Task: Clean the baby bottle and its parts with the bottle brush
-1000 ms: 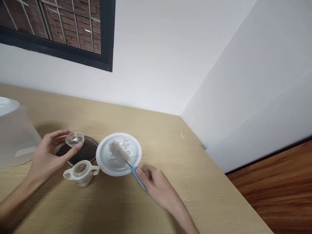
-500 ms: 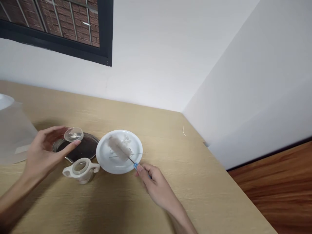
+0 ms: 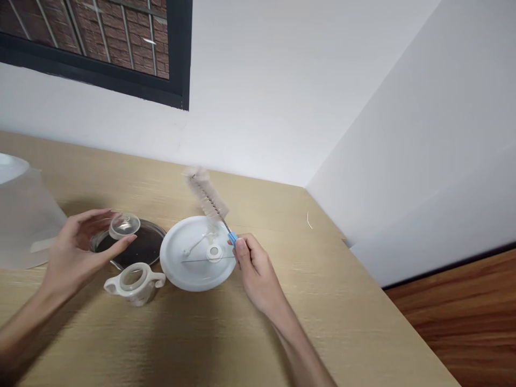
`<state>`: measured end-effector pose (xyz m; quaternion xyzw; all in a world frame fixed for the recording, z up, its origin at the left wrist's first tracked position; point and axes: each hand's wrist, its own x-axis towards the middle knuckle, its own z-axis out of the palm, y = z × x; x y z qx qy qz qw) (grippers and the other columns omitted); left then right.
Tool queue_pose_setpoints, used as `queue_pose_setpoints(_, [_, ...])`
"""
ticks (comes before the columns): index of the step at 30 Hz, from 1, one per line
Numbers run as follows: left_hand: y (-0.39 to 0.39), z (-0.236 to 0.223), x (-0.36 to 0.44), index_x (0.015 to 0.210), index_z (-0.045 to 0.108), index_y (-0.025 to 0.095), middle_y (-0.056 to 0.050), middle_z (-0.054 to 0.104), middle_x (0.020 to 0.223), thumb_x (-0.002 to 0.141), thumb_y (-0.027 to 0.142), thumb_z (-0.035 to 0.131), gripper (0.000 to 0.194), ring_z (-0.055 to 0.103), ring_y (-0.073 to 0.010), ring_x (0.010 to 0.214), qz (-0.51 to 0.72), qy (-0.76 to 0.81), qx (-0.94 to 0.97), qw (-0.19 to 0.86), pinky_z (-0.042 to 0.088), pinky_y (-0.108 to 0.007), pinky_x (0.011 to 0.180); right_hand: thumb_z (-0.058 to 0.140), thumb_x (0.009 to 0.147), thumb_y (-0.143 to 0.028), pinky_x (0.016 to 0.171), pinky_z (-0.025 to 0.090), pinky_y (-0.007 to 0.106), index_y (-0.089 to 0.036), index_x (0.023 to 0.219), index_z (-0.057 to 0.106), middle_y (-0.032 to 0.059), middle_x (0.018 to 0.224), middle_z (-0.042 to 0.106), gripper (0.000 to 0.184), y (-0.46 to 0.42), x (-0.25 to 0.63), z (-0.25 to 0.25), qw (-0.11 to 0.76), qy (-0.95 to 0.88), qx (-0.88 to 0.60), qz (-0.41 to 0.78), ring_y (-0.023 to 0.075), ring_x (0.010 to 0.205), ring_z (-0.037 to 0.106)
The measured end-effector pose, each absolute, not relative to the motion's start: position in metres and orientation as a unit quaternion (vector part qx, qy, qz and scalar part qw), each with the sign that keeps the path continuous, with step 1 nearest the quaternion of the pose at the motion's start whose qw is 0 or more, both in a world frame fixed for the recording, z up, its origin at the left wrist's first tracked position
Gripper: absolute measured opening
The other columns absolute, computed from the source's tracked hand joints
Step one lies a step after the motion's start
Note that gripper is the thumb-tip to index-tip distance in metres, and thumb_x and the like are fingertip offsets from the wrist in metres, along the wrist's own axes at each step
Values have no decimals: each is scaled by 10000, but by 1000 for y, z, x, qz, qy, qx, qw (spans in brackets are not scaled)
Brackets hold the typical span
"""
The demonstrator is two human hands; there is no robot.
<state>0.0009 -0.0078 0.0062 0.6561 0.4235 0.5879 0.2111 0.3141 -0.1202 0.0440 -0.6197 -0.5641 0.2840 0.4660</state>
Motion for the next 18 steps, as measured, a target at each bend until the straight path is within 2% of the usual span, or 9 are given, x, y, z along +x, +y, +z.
queue_pose_setpoints(8, [-5,-1,1,1279,573,293,-74,685,1229,747,312,868,608,701,-294,1119,572,411,680,202,557,-546,1073,392,1048,-542,634,453,274,-220,1083,561,19,845,615,366,-130,324,16,433,-606,-650,151,169,701,549])
queue_pose_setpoints(13, [-5,-3,0,1290,547,254,-88,684,1273,758,265,865,619,703,-293,1158,571,392,691,206,583,-506,1049,428,1055,-441,625,490,277,-220,1121,595,35,843,643,285,-140,323,12,421,-629,-647,91,173,689,587])
queue_pose_setpoints(18, [-5,-5,-4,1330,504,266,-98,733,1244,801,291,843,629,703,-321,1194,520,401,740,147,547,-562,1082,493,1035,-342,682,555,275,-254,1169,608,36,893,664,197,-139,327,7,422,-673,-603,79,172,759,654])
